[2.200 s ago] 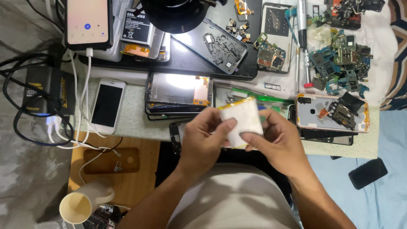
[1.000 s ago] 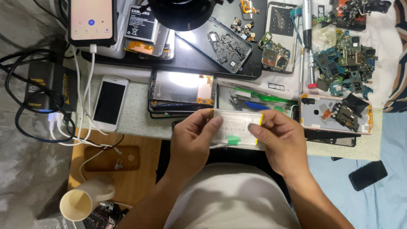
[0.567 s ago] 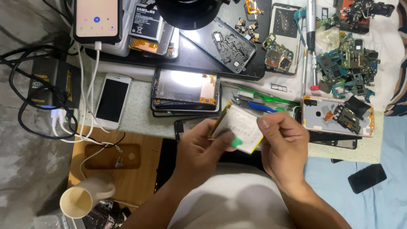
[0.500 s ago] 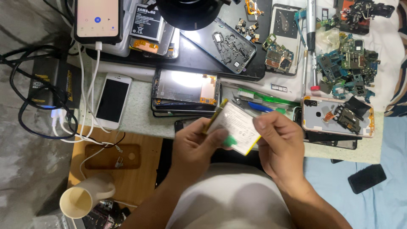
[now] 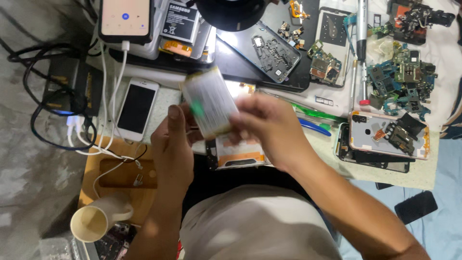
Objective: The person disassembles a smartphone, removes the battery, and handles the motherboard and other internal components. They use pliers and a marker to work on the parts, then place the components back into the phone casing.
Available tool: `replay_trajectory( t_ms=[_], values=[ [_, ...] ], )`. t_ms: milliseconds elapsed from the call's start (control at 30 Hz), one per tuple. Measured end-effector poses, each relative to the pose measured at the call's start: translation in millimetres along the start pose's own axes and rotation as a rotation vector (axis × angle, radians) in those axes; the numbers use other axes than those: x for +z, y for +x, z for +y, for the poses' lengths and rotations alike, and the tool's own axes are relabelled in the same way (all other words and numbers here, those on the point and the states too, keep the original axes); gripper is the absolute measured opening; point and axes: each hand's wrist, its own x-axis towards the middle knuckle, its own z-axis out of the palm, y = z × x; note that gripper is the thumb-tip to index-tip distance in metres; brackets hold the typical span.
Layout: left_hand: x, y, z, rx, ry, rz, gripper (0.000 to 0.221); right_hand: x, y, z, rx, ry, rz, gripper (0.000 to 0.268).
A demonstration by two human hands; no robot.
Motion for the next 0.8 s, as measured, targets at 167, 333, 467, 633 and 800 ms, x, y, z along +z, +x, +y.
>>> replay_trajectory(
  t_ms=[167,333,467,633,800],
  values=[
    [-9.9,-2.0,-3.3,0.044,0.026,-0.009,0.057,30.2,56.7,-10.7,-0.112,0.092,0.02,0.018],
    [-13.1,-5.4,-4.0,0.058,0.082,0.008,0.051,45.2,99.9,-17.5,-0.267,0.2,0.017,0.022],
    [-11.1,-4.9,-0.9,0.044,0.177,0.058,0.048,52.8,116.2,-17.2,-0.371,0.155,0.033,0.028],
    [-7.7,-4.6,2.4,0.045,0.283,0.067,0.048,52.0,121.3,-23.9,-0.359,-0.31,0.212,0.023],
    [-2.5,-4.4,1.4,0.114,0.314,0.037,0.043,43.0,113.4,-25.9,-0.355,-0.385,0.204,0.023]
  ],
)
